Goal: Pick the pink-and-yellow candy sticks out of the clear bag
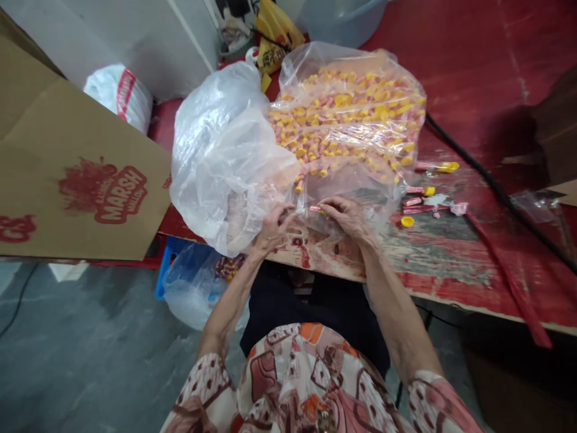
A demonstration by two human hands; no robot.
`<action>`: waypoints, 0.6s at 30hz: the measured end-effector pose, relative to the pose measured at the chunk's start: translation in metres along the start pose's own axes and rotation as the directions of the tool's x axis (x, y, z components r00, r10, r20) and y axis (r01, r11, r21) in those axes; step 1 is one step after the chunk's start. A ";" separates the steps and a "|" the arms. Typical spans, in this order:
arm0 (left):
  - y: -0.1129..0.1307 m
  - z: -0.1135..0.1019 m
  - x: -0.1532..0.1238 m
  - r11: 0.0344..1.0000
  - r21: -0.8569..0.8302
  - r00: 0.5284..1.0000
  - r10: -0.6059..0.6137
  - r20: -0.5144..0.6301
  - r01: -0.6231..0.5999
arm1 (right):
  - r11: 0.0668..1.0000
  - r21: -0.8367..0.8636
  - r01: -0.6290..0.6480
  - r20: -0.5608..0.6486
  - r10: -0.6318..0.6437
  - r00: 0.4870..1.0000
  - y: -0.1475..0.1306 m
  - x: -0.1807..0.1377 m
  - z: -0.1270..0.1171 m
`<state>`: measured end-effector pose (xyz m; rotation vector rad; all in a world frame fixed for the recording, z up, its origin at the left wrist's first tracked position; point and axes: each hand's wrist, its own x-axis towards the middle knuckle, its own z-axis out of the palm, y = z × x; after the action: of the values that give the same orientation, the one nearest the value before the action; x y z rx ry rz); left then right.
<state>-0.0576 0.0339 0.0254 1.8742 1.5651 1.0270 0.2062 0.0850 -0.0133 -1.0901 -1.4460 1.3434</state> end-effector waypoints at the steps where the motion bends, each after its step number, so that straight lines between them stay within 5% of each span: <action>1: 0.007 0.010 0.002 0.996 -0.072 0.996 -0.043 0.076 0.048 | 0.997 0.069 -0.029 0.062 0.025 0.998 -0.003 -0.001 0.001; 4: 0.019 0.029 0.009 0.968 -0.175 0.974 -0.150 0.168 0.180 | 0.980 0.186 -0.073 0.178 0.040 0.983 -0.007 -0.001 0.006; 8: 0.023 0.037 0.016 0.999 0.036 0.991 -0.030 0.130 0.025 | 0.989 0.149 -0.014 0.165 -0.011 0.986 0.000 0.001 0.010; 13: 0.033 0.060 0.019 0.927 0.348 0.956 0.039 0.289 -0.143 | 0.982 -0.170 0.081 -0.124 -0.103 0.987 0.017 0.004 0.000; 18: 0.043 0.072 0.035 0.868 0.447 0.911 0.012 0.412 -0.214 | 0.961 -0.254 -0.109 -0.446 -0.016 0.895 0.016 0.015 -0.012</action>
<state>0.0279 0.0648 0.0237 2.3514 1.5638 0.2536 0.2143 0.1030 -0.0279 -1.5092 -1.2822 0.8564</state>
